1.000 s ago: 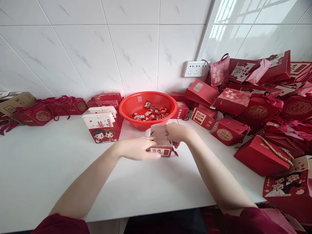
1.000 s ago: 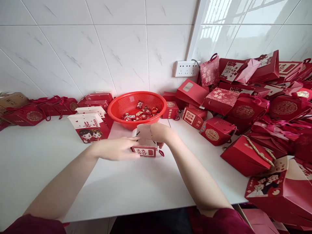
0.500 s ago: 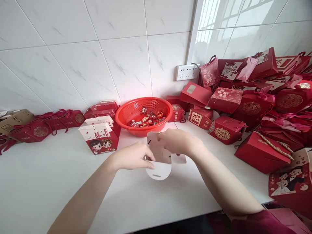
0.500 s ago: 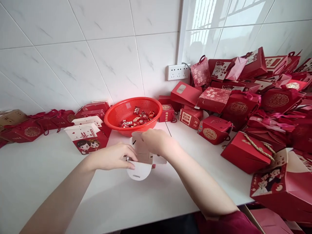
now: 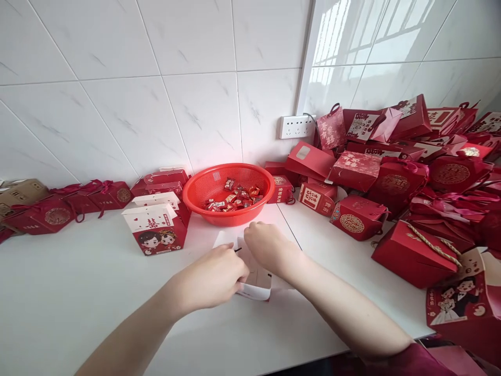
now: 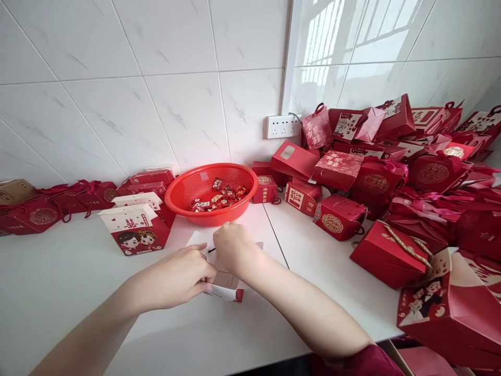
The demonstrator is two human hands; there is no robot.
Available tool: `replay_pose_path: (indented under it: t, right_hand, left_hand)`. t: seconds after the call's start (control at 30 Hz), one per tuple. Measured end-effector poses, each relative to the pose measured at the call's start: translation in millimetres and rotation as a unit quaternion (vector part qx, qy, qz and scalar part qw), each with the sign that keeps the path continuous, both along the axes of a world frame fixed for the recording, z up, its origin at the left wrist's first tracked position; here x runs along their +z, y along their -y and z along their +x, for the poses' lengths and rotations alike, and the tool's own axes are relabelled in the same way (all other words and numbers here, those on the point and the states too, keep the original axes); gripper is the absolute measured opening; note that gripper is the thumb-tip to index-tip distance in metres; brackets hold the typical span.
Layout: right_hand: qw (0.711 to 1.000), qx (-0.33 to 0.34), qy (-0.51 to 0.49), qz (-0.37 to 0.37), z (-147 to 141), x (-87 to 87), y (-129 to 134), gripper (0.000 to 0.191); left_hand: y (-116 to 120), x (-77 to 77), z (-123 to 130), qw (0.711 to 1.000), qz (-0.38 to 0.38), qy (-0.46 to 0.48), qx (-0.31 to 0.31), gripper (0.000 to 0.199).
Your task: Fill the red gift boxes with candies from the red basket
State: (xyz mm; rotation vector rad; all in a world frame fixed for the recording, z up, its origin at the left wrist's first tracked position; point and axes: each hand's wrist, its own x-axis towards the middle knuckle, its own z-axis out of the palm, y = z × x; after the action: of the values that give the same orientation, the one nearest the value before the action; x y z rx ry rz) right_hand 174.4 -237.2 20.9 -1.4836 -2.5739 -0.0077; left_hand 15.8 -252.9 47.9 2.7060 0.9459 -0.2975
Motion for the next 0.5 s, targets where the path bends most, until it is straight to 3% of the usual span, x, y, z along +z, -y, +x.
replay_pose_path:
  t: [0.27,0.4,0.5]
  right_hand:
    - [0.993,0.058,0.022,-0.099,14.7,-2.1,-36.2,0.019]
    - [0.994,0.061,-0.043,-0.075,15.6,-5.2,-52.9,0.021]
    - [0.992,0.051,-0.106,-0.038,19.6,4.5,-64.4,0.022]
  left_hand:
    - [-6.3,0.1,-0.9,0.995,-0.081,0.0,0.058,0.021]
    - [-22.4,0.1,-8.9,0.994,-0.061,0.008,0.088,0.026]
    - [-29.4,1.0,-15.9,0.993,-0.04,0.026,0.104,0.028]
